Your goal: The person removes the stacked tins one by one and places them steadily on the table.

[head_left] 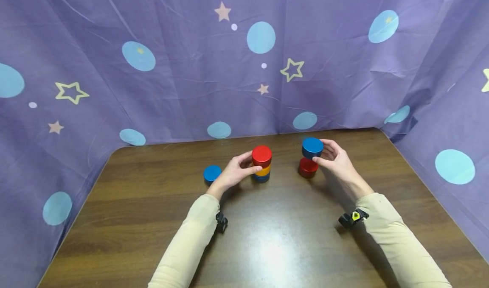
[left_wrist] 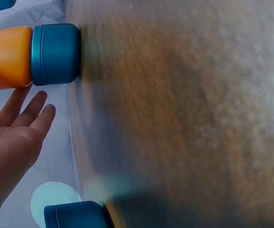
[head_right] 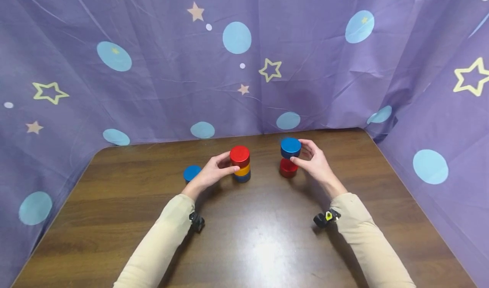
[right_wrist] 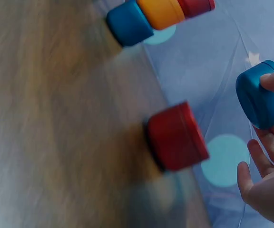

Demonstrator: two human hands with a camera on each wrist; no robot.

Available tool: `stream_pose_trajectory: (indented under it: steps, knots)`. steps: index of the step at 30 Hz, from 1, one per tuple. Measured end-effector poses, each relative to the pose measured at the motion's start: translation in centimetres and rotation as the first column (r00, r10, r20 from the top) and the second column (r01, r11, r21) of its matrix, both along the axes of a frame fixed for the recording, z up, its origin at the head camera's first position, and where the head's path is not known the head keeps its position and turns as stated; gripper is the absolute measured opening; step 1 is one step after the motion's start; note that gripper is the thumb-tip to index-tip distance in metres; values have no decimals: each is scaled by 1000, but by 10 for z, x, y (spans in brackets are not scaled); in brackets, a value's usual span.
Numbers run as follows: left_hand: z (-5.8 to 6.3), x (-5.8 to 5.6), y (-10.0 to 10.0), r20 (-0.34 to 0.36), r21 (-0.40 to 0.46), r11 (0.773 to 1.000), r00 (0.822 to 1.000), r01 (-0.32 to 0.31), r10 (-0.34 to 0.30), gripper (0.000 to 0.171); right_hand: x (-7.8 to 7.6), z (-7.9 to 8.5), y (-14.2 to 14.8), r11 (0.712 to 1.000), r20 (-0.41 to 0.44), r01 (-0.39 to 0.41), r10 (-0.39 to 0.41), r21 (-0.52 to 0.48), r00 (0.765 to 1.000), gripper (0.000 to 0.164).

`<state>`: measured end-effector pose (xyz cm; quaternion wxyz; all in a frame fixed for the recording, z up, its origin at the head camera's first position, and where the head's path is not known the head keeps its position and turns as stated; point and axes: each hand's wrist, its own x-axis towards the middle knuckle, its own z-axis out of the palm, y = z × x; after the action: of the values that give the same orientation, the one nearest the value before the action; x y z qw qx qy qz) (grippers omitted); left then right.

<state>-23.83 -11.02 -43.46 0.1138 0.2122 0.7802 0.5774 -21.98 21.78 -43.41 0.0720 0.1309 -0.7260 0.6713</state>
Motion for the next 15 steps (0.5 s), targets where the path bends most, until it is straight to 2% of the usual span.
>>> stream_pose_trajectory:
  steps: [9,15]
  knots:
    - [0,0,-1,11,-7,1000,1000,2,-2,57,6,-13,27,986,53,92,-100,141,994,56]
    - [-2,0,-1,3,-9,1000,1000,4,-4,56,10,-21,38,969,85,115,-136,219,987,57]
